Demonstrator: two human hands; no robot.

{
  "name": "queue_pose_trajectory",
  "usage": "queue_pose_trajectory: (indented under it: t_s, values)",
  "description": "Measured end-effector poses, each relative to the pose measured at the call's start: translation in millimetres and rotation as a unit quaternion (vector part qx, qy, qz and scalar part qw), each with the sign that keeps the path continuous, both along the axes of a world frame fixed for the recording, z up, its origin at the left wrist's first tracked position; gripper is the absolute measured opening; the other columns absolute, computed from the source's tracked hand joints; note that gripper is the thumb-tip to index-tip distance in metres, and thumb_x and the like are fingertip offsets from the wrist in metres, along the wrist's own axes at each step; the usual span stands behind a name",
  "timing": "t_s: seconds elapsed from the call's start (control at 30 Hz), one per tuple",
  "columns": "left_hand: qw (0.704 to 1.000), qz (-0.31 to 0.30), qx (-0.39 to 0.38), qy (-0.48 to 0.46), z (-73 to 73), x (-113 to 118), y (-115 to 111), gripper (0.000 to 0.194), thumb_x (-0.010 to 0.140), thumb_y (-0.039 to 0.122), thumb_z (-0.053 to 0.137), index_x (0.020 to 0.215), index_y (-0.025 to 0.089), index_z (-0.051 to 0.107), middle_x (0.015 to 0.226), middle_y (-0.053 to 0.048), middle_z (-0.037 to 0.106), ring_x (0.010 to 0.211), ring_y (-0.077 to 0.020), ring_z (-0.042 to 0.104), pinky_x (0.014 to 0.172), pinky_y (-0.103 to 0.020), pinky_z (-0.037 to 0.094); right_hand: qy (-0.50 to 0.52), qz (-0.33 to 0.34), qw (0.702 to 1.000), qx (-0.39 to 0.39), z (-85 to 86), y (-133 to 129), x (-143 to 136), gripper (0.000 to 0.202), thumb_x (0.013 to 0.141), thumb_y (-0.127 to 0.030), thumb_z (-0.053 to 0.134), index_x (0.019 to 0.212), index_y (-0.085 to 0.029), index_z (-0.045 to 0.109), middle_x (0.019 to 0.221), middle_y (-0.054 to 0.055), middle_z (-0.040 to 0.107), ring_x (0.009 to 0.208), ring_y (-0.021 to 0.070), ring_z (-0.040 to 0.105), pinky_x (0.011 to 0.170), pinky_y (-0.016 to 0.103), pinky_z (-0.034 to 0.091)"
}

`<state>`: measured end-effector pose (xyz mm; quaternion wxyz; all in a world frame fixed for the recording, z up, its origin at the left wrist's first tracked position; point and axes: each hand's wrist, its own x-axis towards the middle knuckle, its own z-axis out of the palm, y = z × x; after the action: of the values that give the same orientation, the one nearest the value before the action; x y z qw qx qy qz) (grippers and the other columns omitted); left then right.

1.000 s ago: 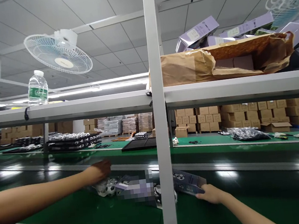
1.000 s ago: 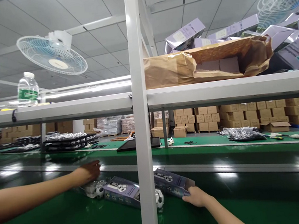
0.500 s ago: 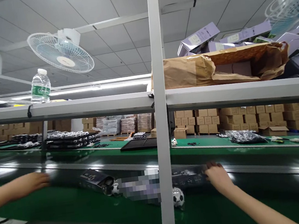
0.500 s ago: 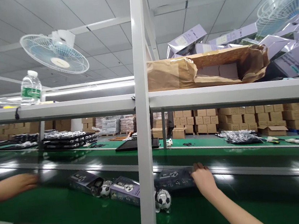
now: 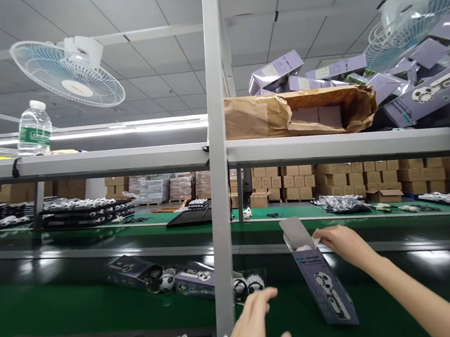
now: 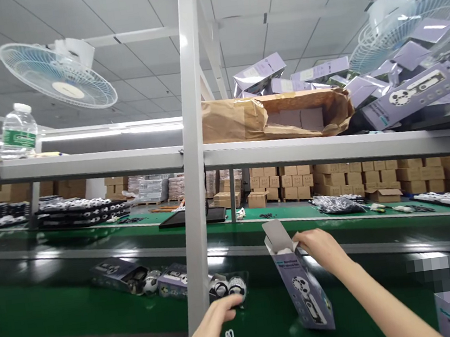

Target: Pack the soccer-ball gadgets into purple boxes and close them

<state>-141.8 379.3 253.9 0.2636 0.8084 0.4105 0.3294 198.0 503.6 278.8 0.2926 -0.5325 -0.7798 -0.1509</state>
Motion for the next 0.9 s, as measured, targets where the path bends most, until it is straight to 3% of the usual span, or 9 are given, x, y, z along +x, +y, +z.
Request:
queue_pose_trajectory:
  t_s: [0.1,0.2,0.3,0.4,0.47,0.6,0.7,0.77,0.9]
  values:
    - [0.996,-0.044,-0.075,0.01,2.1,54.2,63.4,0.082,0.08,0.052,0.055,0.147,0.025,0.016,0.156,-0.011,0.015,0.137,-0.0325,0.033,0.108,-0.048,0.038,0.088,-0.014,0.996,-0.027,-22.6,-29.2,23.2,0.026,0.085,-0.022,0.043,0.099,-0.027,0.064,0.106,0.004,0.07,0.093,0.0247,0.065,0.077,0.033,0.048]
    - [0.993,-0.11,-0.038,0.035,-6.9,113.8,109.6,0.098,0.078,0.054,0.059,0.148,0.016,0.001,0.157,-0.014,-0.006,0.145,-0.0299,0.002,0.118,-0.049,0.011,0.203,0.014,0.978,-0.037,-47.8,-51.4,40.2,0.023,0.085,-0.03,0.045,0.1,-0.027,0.062,0.113,0.004,0.066,0.104,0.0252,0.061,0.086,0.034,0.048]
    - [0.977,-0.212,0.008,-0.005,-22.6,170.6,131.7,0.099,0.079,0.053,0.059,0.147,0.011,0.0,0.156,-0.018,0.0,0.145,-0.026,0.001,0.12,-0.043,0.005,0.348,0.046,0.936,-0.026,-69.4,-61.7,46.3,0.035,0.09,-0.04,0.041,0.117,-0.027,0.059,0.134,0.005,0.054,0.127,0.0257,0.045,0.105,0.038,0.038]
    - [0.962,-0.266,0.022,-0.058,-35.1,209.9,136.0,0.085,0.084,0.047,0.056,0.147,0.018,0.008,0.155,-0.015,0.011,0.144,-0.0252,0.013,0.12,-0.043,0.011,0.466,0.058,0.883,-0.02,-80.0,-62.6,43.9,0.05,0.094,-0.049,0.029,0.138,-0.029,0.042,0.153,-0.001,0.028,0.142,0.0212,0.015,0.115,0.038,0.021]
    - [0.963,-0.257,0.038,-0.068,-39.2,222.0,135.6,0.071,0.085,0.039,0.056,0.144,0.026,0.02,0.151,-0.012,0.02,0.139,-0.0256,0.024,0.118,-0.045,0.016,0.506,0.055,0.861,0.004,-80.3,-60.8,39.9,0.056,0.093,-0.054,0.031,0.144,-0.03,0.031,0.155,-0.001,0.023,0.143,0.0201,0.011,0.116,0.038,0.017]
    - [0.97,-0.223,0.067,-0.07,-42.4,222.0,135.6,0.054,0.085,0.029,0.056,0.133,0.031,0.033,0.141,-0.008,0.031,0.129,-0.0224,0.037,0.114,-0.044,0.025,0.622,0.135,0.771,0.025,-72.7,-57.4,30.5,0.088,0.081,-0.055,0.058,0.148,-0.033,0.007,0.145,0.005,0.041,0.13,0.0248,0.042,0.108,0.042,0.035]
    - [0.975,-0.203,0.07,-0.062,-38.9,216.7,131.9,0.053,0.085,0.032,0.057,0.132,0.032,0.033,0.132,-0.006,0.043,0.123,-0.0221,0.042,0.108,-0.043,0.032,0.693,0.199,0.693,-0.019,-65.3,-59.5,24.8,0.085,0.073,-0.049,0.068,0.144,-0.028,0.026,0.133,0.009,0.053,0.12,0.03,0.053,0.101,0.046,0.042]
    - [0.979,-0.177,0.083,-0.051,-31.6,215.5,126.3,0.053,0.086,0.036,0.057,0.133,0.036,0.032,0.131,-0.004,0.046,0.122,-0.0233,0.042,0.106,-0.045,0.032,0.713,0.21,0.667,-0.042,-58.9,-63.4,22.6,0.076,0.071,-0.049,0.07,0.137,-0.026,0.039,0.13,0.009,0.056,0.119,0.0316,0.053,0.101,0.046,0.042]
    - [0.978,-0.159,0.117,-0.071,-13.5,215.7,113.2,0.051,0.089,0.046,0.05,0.136,0.041,0.031,0.137,-0.002,0.041,0.129,-0.0234,0.035,0.11,-0.046,0.027,0.747,0.222,0.626,-0.039,-40.0,-74.6,20.1,0.069,0.074,-0.048,0.069,0.134,-0.029,0.042,0.138,0.004,0.051,0.123,0.0279,0.049,0.103,0.041,0.041]
